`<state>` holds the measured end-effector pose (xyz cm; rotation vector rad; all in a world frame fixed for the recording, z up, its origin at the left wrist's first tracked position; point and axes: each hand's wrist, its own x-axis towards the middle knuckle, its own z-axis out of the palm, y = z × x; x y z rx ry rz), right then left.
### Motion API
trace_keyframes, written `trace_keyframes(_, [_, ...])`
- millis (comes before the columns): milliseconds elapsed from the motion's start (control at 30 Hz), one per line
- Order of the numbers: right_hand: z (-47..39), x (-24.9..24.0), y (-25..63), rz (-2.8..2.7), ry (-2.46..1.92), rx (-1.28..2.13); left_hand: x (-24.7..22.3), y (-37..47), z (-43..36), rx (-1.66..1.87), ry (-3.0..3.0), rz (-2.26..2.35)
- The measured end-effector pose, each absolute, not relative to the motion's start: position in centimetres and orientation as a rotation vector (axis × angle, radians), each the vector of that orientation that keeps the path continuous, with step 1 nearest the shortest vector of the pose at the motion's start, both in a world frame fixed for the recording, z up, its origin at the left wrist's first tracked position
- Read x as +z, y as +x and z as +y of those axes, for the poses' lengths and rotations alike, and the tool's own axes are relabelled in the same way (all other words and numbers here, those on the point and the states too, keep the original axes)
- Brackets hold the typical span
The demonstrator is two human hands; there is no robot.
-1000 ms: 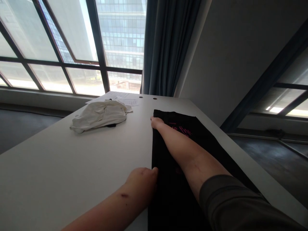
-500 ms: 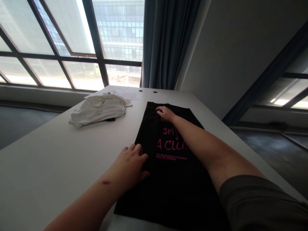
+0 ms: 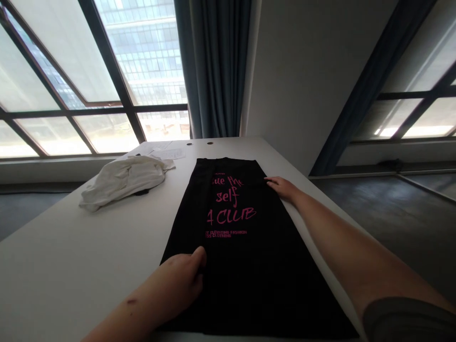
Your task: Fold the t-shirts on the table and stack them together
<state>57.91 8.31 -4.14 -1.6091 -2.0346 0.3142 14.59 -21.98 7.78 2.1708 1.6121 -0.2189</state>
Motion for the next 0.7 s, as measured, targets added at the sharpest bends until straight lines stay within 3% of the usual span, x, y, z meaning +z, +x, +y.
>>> trace_keyframes(267, [9.6,-3.9,55.7,-2.028,-1.651,0.336,6.8,14.6,-22.4,-0.215,2.231,1.462])
trace_keyframes(433, [9.8,-4.1,55.8,-2.040,-1.654,0.305,2.5,14.3,-18.9,0.267,2.585,1.790])
trace_keyframes(567, [9.9,-4.2,55.8,-2.063,-1.646,0.270,-0.5,13.3,-18.2,0.170,2.752,1.672])
trace_keyframes(700, [10.0,-4.3,55.9,-2.087,-1.627,0.261,2.1,14.1,-18.6,-0.006,2.658,1.876])
